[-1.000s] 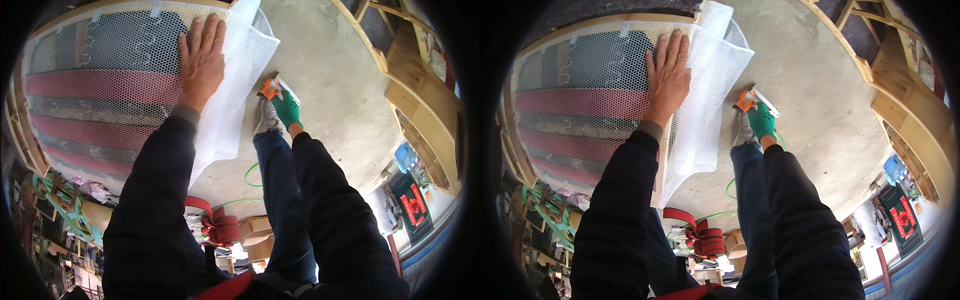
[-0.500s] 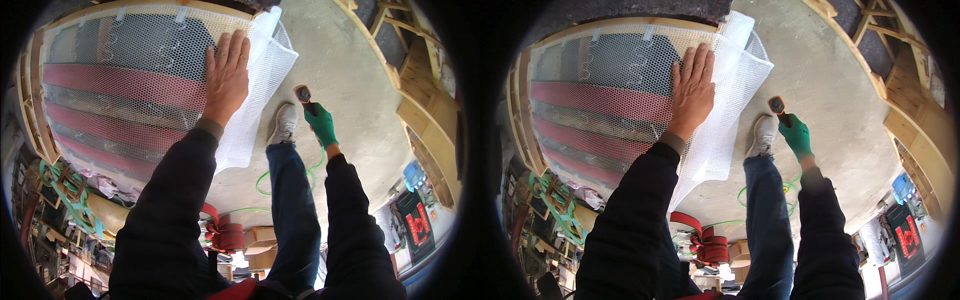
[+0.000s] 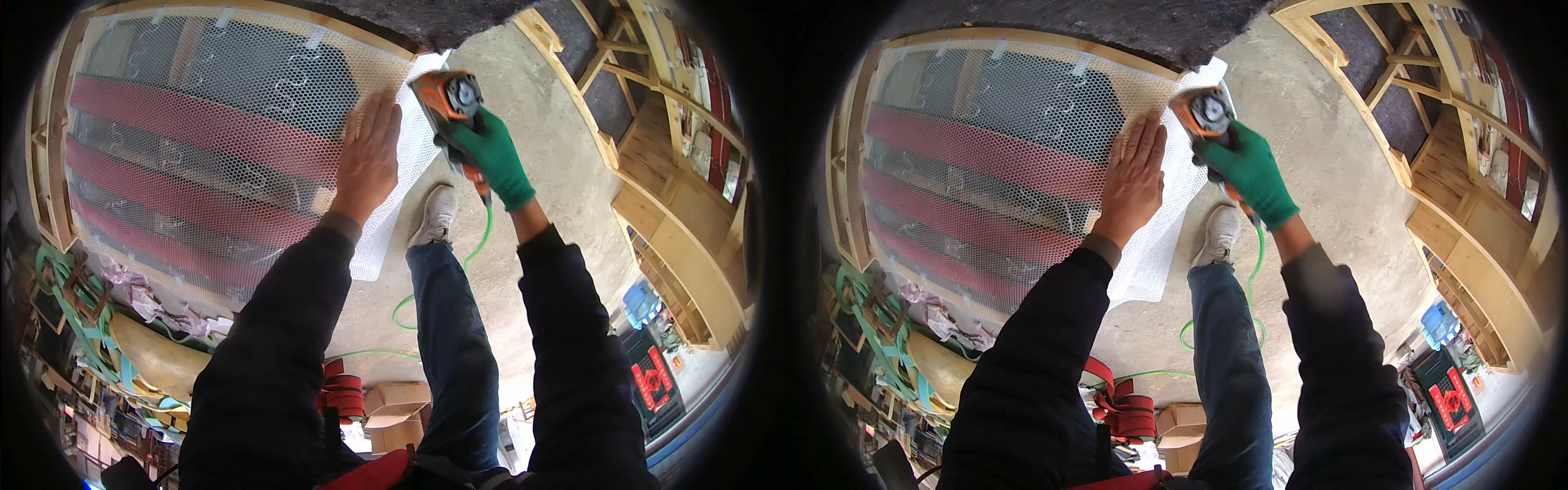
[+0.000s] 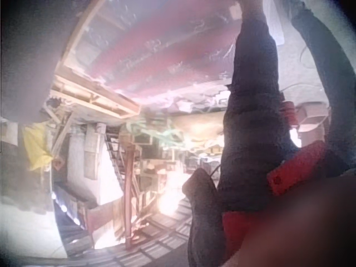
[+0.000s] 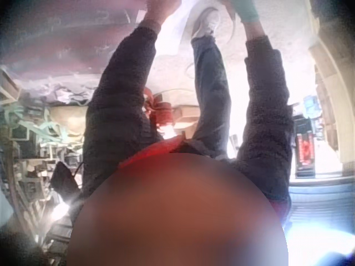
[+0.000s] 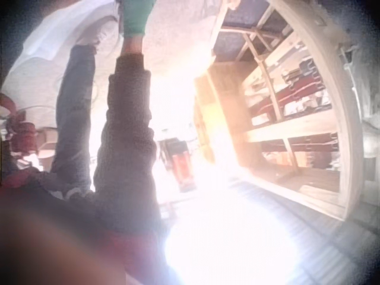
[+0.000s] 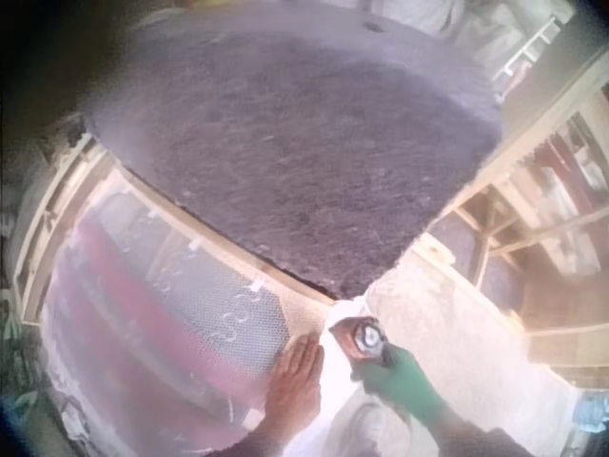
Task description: The person staples a white mesh fabric onto the underside of a wooden chair frame using a pneumatic staple gun. They position the mesh, pull it taut, and drive staples along the edges to secure it.
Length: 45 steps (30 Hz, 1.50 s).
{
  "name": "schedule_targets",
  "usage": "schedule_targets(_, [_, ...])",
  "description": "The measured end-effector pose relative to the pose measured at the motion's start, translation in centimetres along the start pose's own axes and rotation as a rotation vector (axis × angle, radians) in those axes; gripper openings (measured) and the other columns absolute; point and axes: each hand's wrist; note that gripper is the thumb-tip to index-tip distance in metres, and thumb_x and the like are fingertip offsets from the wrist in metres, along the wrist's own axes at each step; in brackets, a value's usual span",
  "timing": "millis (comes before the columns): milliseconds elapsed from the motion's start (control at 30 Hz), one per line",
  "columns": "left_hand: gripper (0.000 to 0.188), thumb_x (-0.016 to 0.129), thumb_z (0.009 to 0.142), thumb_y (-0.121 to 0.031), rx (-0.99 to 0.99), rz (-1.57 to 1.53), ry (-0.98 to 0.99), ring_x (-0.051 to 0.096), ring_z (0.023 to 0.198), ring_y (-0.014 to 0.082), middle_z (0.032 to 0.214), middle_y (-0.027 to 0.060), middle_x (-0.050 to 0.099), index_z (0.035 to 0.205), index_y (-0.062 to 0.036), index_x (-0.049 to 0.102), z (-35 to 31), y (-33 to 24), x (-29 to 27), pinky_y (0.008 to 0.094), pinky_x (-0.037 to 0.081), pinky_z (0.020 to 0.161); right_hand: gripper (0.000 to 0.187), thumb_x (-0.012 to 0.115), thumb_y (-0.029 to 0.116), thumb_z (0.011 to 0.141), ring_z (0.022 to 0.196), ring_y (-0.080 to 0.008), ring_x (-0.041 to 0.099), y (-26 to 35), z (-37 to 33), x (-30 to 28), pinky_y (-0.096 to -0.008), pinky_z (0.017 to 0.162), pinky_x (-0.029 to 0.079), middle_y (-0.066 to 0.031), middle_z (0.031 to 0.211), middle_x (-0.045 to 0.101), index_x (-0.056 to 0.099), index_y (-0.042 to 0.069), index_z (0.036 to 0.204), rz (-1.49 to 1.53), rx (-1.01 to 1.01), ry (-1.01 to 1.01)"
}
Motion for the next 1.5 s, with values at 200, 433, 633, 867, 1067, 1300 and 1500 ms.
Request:
schedule_targets(200, [0.069, 0.056, 0.096, -0.017, 0.001, -0.098, -0.099, 0.016, 0.163, 0.032, 0.174, 0.0189, 0.02, 0.158, 0.0051, 0.037, -1.1, -0.3, 0.2, 0.0532, 0.012, 0.131, 0.035, 0.079, 0.028, 0.092, 0.063, -0.0093, 0.061, 1.0, 4.6, 3.0, -0.0259, 0.059, 0.049, -0.0051, 0.086, 0.074, 0.073, -0.001, 0.11, -0.31, -0.073, -0.162])
schedule_targets(433, [0.065, 0.062, 0.092, -0.016, -0.001, -0.149, -0.125, 0.03, 0.156, 0.0355, 0.167, 0.0215, 0.034, 0.151, 0.0065, 0.045, -2.3, -0.5, -1.3, 0.0552, 0.028, 0.126, 0.032, 0.076, 0.026, 0.091, 0.066, -0.012, 0.068, 0.8, 5.5, 2.4, -0.0285, 0.06, 0.052, -0.0073, 0.08, 0.074, 0.074, -0.002, 0.106, -0.329, -0.062, -0.165])
schedule_targets(633, [0.064, 0.064, 0.09, -0.015, 0.019, -0.156, -0.165, 0.037, 0.152, 0.0374, 0.162, 0.0233, 0.039, 0.147, 0.0075, 0.048, -5.2, -0.2, -1.2, 0.0551, 0.033, 0.123, 0.03, 0.074, 0.027, 0.09, 0.061, -0.0114, 0.066, 1.5, 5.5, 3.5, -0.0281, 0.057, 0.052, -0.0077, 0.077, 0.074, 0.074, -0.001, 0.099, -0.295, 0.028, -0.21])
schedule_targets(867, [0.052, 0.064, 0.094, -0.011, -0.061, -0.506, -0.167, 0.049, 0.14, 0.0419, 0.151, 0.0228, 0.052, 0.142, 0.0028, 0.052, -17.3, 0.0, -3.3, 0.0513, 0.041, 0.115, 0.033, 0.078, 0.031, 0.091, 0.063, -0.0097, 0.063, 1.3, 1.0, 3.3, -0.0283, 0.057, 0.05, -0.0032, 0.077, 0.071, 0.075, 0.0, 0.101, -0.399, 0.048, -0.234])
schedule_targets(1067, [0.024, 0.063, 0.099, -0.019, -0.54, -0.842, -0.005, 0.067, 0.108, 0.0411, 0.113, 0.0193, 0.072, 0.113, -0.0018, 0.071, -41.0, 8.5, -5.3, 0.0481, 0.053, 0.094, 0.016, 0.075, 0.024, 0.095, 0.058, -0.0104, 0.056, -4.5, -21.0, 2.1, -0.0273, 0.054, 0.044, 0.004, 0.069, 0.06, 0.074, 0.008, 0.093, -0.105, 0.502, -0.259])
schedule_targets(1300, [0.024, 0.063, 0.097, -0.025, -0.562, -0.576, 0.035, 0.069, 0.095, 0.0401, 0.098, 0.0185, 0.073, 0.099, -0.0039, 0.073, -57.4, 32.9, -10.5, 0.0483, 0.055, 0.085, 0.019, 0.075, 0.027, 0.095, 0.052, -0.0118, 0.057, -6.6, -55.1, 11.2, -0.0288, 0.048, 0.043, 0.0012, 0.065, 0.062, 0.072, 0.009, 0.089, -0.363, 0.957, -0.563])
schedule_targets(1500, [0.017, 0.065, 0.095, -0.021, -0.955, -0.689, -0.382, 0.073, 0.091, 0.0366, 0.097, 0.0171, 0.076, 0.1, -0.0069, 0.074, -65.4, 50.2, -21.3, 0.0431, 0.057, 0.081, 0.02, 0.076, 0.028, 0.094, 0.05, -0.0123, 0.057, -4.6, -55.6, 23.4, -0.0292, 0.047, 0.044, 0.0002, 0.064, 0.063, 0.072, 0.009, 0.089, -0.199, 0.874, -0.418])
Point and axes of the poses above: each hand's wrist, its own z-axis towards the middle knuckle, its own x-axis out of the palm, y = z × x
